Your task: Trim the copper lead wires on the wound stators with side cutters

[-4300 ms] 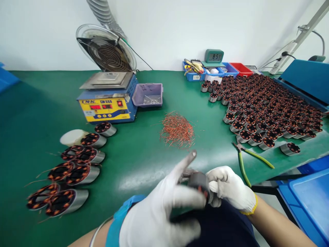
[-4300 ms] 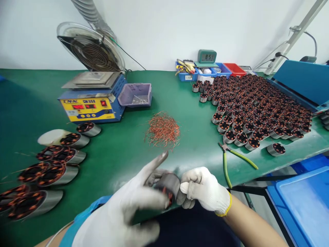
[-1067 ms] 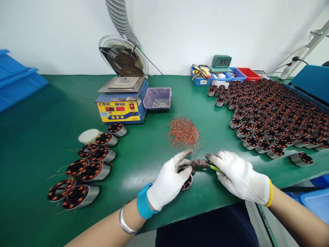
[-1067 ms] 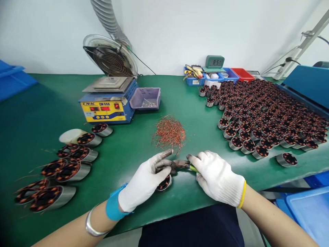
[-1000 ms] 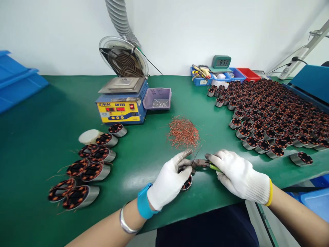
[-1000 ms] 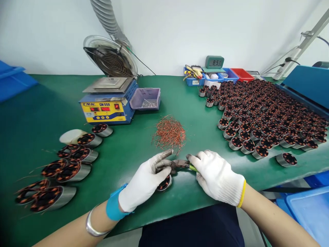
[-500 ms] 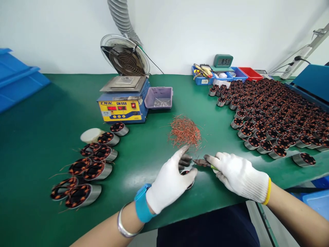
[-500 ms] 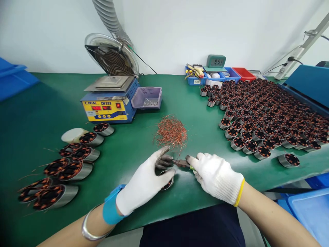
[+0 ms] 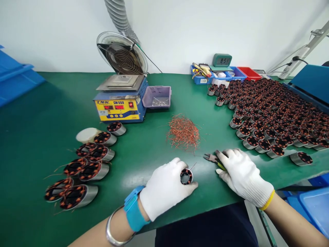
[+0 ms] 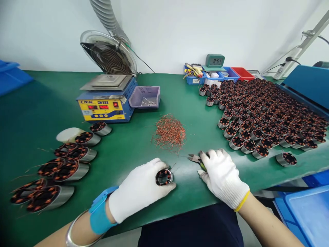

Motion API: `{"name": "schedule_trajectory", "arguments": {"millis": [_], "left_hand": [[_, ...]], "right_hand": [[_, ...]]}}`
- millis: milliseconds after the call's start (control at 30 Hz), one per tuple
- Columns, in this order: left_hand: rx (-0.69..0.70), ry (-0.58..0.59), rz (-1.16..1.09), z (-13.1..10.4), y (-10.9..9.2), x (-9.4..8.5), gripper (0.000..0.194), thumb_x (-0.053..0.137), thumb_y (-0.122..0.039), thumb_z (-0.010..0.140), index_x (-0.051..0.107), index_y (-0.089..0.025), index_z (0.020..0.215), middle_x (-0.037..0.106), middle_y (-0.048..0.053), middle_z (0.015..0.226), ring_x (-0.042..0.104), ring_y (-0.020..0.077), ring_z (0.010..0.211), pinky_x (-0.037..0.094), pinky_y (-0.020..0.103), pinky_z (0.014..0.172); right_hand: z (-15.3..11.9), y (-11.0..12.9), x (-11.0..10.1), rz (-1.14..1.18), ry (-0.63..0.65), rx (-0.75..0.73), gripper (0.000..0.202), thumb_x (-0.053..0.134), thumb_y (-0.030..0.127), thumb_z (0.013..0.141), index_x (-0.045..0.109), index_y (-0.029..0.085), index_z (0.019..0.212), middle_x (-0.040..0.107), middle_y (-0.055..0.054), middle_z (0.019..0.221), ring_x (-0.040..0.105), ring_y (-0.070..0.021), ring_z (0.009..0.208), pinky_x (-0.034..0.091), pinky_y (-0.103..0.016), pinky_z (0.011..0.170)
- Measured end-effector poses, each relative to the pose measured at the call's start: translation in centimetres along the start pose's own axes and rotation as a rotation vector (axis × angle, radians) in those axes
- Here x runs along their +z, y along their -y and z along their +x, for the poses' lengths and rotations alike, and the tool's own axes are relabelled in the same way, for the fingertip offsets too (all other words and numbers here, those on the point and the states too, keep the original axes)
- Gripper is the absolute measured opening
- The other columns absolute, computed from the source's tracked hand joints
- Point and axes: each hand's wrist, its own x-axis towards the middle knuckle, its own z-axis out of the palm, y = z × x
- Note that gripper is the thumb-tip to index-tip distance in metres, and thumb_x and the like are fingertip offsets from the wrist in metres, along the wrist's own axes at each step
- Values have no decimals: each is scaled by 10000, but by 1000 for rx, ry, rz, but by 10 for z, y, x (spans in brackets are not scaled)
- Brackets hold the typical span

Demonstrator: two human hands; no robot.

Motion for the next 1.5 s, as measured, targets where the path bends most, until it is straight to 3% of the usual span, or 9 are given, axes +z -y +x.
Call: {"name": "schedule_trajectory", "arguments": {"millis": [133,300,567,700,833,1067,1267,1367,1500], "left_hand": [[331,-90,112,-3,6,10,285,656,-439,791,619,-206,950,625,40,886,611,230,723,452,348,648],[845,-297,147,-10,8,19,269,496,-295,923,564,-140,1131,672,101,930,618,230,742,469,351,642],[384,-198,-49,-2,11,21,243,611,-416,858,663,-179,883,660,55,811,618,191,686,451,292,612],[426,13,-393,-8,15,2,210,618,-245,789,567,-184,594,563,-16,594,503,111,544,380,236,546],[242,-132,-795,-8,20,-13,87,567,-262,732,530,-189,702,532,-10,652,484,125,581,408,249,551],[155,90,-707,2,8,1,270,527,-430,818,482,-198,687,479,-41,618,436,120,582,368,254,550],[147,135,-1176,-14,21,-23,278,520,-383,779,418,-219,579,450,-35,489,395,101,385,309,262,422],[139,-184,-939,-13,18,-19,188,580,-377,730,505,-211,686,534,-1,640,478,136,545,382,282,524],[272,-86,-495,-8,8,1,276,548,-320,800,416,-198,590,424,-40,571,358,102,529,275,264,528]], "right_hand": [[-4,6,-1,367,-183,-31,718,593,531,820,464,91,1373,514,-212,1322,482,-350,1198,385,-490,1014],[13,27,-24,814,313,-35,559,701,422,706,587,266,1230,704,-10,954,661,-193,806,487,-265,689],[11,36,-9,1172,257,233,489,658,247,736,611,188,1219,691,-13,832,621,-147,686,490,-245,622],[-1,33,2,1202,176,363,590,696,285,732,576,207,1305,698,-14,834,641,-161,700,529,-284,682],[-5,35,6,1275,158,381,628,715,304,728,561,203,1329,702,-30,875,645,-165,713,542,-289,683],[-11,44,14,1477,200,306,616,727,289,720,567,190,1306,704,-68,981,671,-192,803,567,-312,739],[-19,41,17,1425,149,365,598,723,290,724,579,211,1300,708,-66,969,677,-200,836,566,-319,762],[-19,43,16,1443,160,365,602,730,292,720,579,206,1296,710,-69,975,679,-208,856,568,-316,761],[-17,51,17,1521,199,353,599,722,296,731,560,194,1299,709,-75,1022,676,-225,942,564,-341,821]]}}
